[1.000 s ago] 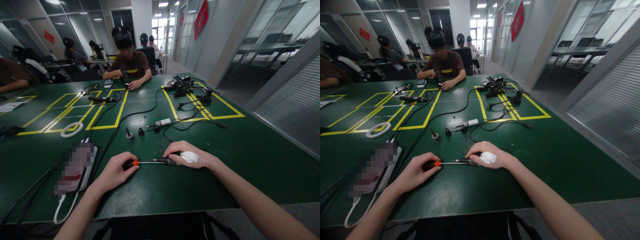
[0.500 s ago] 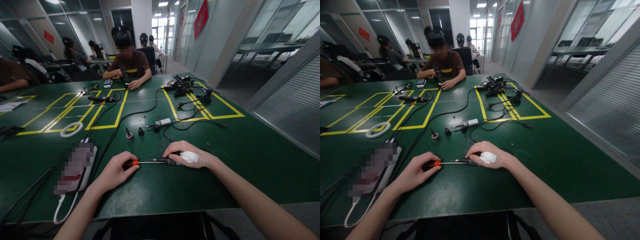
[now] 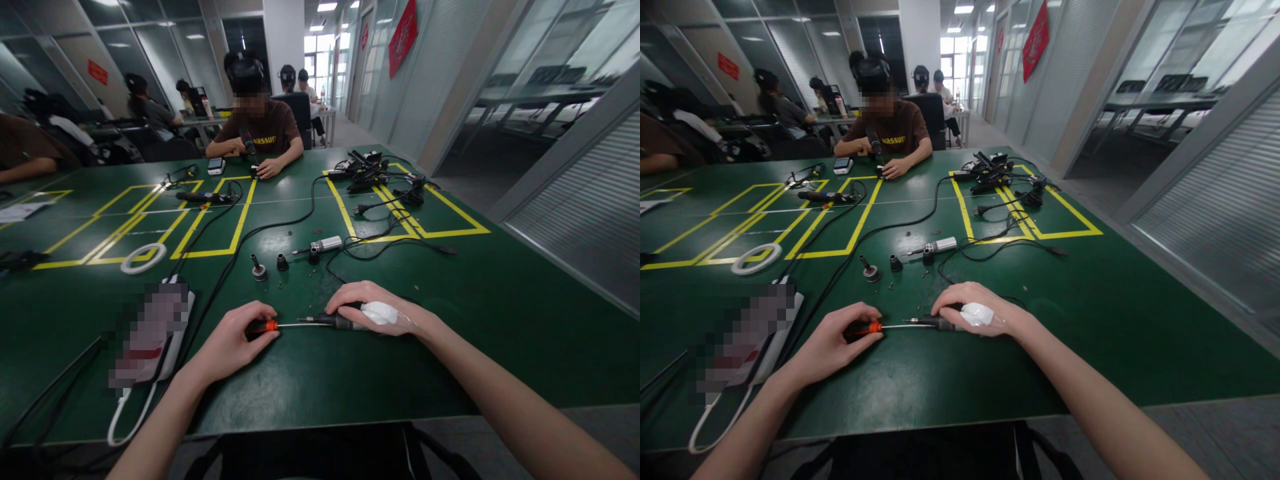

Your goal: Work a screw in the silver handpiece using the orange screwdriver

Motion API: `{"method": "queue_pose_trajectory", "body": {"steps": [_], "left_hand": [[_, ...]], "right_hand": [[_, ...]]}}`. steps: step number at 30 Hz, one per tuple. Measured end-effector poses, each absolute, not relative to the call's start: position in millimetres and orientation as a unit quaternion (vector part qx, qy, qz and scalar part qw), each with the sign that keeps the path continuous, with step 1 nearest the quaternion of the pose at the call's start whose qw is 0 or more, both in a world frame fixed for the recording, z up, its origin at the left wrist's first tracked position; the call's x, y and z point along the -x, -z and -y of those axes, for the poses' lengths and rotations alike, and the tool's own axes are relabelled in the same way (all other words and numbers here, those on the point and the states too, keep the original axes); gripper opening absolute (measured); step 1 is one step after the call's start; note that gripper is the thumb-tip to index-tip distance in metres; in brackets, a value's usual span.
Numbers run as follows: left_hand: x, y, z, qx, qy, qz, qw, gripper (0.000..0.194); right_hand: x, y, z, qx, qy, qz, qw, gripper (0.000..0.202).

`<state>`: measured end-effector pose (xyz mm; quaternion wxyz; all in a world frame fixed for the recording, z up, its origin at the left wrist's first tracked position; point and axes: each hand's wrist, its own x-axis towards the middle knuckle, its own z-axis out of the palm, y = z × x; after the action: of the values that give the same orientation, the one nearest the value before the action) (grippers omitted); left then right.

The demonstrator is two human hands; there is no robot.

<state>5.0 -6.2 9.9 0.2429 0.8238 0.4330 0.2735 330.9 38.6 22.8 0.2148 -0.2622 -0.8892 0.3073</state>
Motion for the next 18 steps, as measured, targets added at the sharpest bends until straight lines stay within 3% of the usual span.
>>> {"method": "queue_pose_trajectory", "body": {"steps": [18], "left_hand": [[-4.1,-10.9,4.9,-0.827,-0.263,-0.428,0.253,0.009]], "right_hand": [[-330.3,-23.2,-39.3,0.244,-0.328,0.888,0.212,0.029]]}}
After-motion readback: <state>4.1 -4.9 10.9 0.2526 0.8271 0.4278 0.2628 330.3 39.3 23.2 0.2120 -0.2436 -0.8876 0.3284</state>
